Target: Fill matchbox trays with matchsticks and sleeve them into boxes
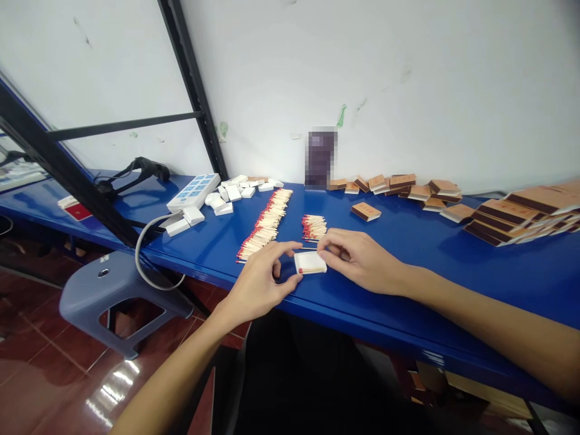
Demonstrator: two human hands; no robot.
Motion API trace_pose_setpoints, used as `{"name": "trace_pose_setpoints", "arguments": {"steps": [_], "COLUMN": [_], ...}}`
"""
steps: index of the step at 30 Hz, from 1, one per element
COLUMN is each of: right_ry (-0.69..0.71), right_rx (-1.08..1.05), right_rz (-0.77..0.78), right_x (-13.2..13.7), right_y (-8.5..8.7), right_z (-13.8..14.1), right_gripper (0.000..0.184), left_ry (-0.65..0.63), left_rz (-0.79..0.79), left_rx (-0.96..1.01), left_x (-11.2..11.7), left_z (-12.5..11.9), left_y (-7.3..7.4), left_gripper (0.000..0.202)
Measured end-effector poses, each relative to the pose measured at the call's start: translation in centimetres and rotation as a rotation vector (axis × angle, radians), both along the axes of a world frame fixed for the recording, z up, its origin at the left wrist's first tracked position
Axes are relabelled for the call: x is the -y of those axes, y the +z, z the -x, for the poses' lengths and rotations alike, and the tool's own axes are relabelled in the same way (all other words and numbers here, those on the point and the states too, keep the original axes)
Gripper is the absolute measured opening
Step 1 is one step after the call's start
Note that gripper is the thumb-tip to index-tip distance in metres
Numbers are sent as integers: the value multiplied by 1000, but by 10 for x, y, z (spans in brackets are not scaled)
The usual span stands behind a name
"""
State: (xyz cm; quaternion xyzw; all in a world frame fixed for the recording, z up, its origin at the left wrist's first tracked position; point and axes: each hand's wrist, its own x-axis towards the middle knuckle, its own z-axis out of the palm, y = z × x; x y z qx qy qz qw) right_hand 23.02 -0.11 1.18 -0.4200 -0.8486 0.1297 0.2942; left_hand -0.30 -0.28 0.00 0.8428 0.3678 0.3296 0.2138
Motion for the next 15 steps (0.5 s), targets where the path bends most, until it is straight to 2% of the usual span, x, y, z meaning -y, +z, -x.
{"name": "trace_pose_setpoints", "arguments": {"steps": [3,6,11,15], "right_ry": [-92,-74,-70,-97], "right_rx": [-46,40,166,36], "right_rz": [-24,2,42,45], "right_x": [-10,-21,-27,-18], "right_y": [-3,-8,-11,-5], "right_z": [-4,-7,-6,-7], "right_gripper": [19,16,17,19], "left_ry": [-21,-33,-23,6], "left_rz": [-20,-20,-28,-9], "left_rx": [-39,-45,-62,-30], "left_x": [1,1,1,0], "left_z": [0,0,0,1], "left_y": [2,3,3,1], "left_gripper": [28,23,30,43]}}
